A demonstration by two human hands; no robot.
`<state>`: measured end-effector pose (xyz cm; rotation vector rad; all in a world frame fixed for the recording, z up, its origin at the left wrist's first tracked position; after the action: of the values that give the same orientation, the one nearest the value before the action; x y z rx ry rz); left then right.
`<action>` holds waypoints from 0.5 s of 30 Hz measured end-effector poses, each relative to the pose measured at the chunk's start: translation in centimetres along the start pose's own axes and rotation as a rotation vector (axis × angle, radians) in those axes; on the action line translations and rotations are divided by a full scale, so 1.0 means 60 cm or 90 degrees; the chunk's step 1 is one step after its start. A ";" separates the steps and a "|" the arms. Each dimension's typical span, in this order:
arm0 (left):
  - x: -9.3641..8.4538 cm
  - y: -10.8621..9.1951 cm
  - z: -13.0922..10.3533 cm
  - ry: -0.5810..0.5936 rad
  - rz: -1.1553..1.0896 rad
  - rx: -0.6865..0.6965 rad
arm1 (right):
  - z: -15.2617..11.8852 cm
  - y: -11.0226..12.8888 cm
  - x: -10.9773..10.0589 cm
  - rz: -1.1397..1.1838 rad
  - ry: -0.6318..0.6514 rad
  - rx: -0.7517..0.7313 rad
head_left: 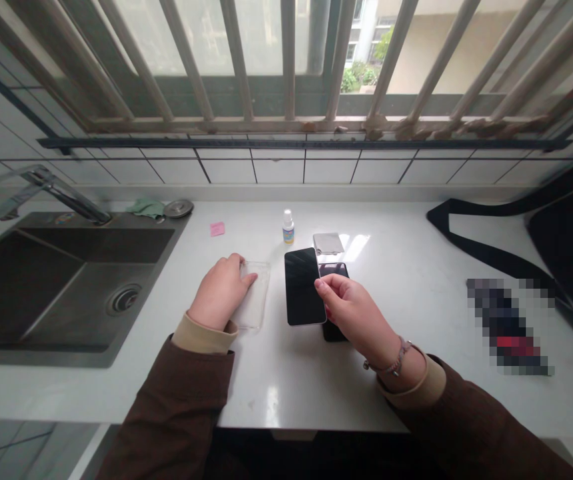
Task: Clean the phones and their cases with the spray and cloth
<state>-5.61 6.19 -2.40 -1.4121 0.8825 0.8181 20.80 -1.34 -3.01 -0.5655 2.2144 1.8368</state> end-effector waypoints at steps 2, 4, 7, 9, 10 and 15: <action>-0.014 -0.013 -0.004 -0.065 -0.032 0.024 | 0.000 -0.002 0.002 0.000 0.002 0.001; -0.031 -0.036 -0.011 -0.130 -0.101 0.104 | 0.001 -0.004 0.006 0.002 0.009 0.001; -0.035 -0.080 -0.028 -0.034 -0.221 0.290 | 0.002 -0.008 0.010 0.000 0.016 -0.006; -0.021 -0.103 -0.042 0.109 -0.262 0.372 | 0.002 -0.007 0.011 -0.002 0.019 -0.011; -0.013 -0.110 -0.048 0.167 -0.269 0.395 | 0.002 -0.007 0.011 -0.003 0.022 -0.014; 0.014 -0.123 -0.062 0.282 -0.286 0.423 | -0.003 -0.003 0.018 -0.021 0.034 -0.014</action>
<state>1.25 2.35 0.40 -1.1286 0.9930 -0.1458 19.90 -1.71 -3.59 -0.6584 2.2072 1.8528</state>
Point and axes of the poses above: each hand's wrist, its own z-axis towards the middle knuckle, its own x-axis out of the palm, y = z × x, the point moved 4 cm from there along z, towards the middle knuckle, and after that the axes turned 15 degrees about -z, right-handed, at the moved point
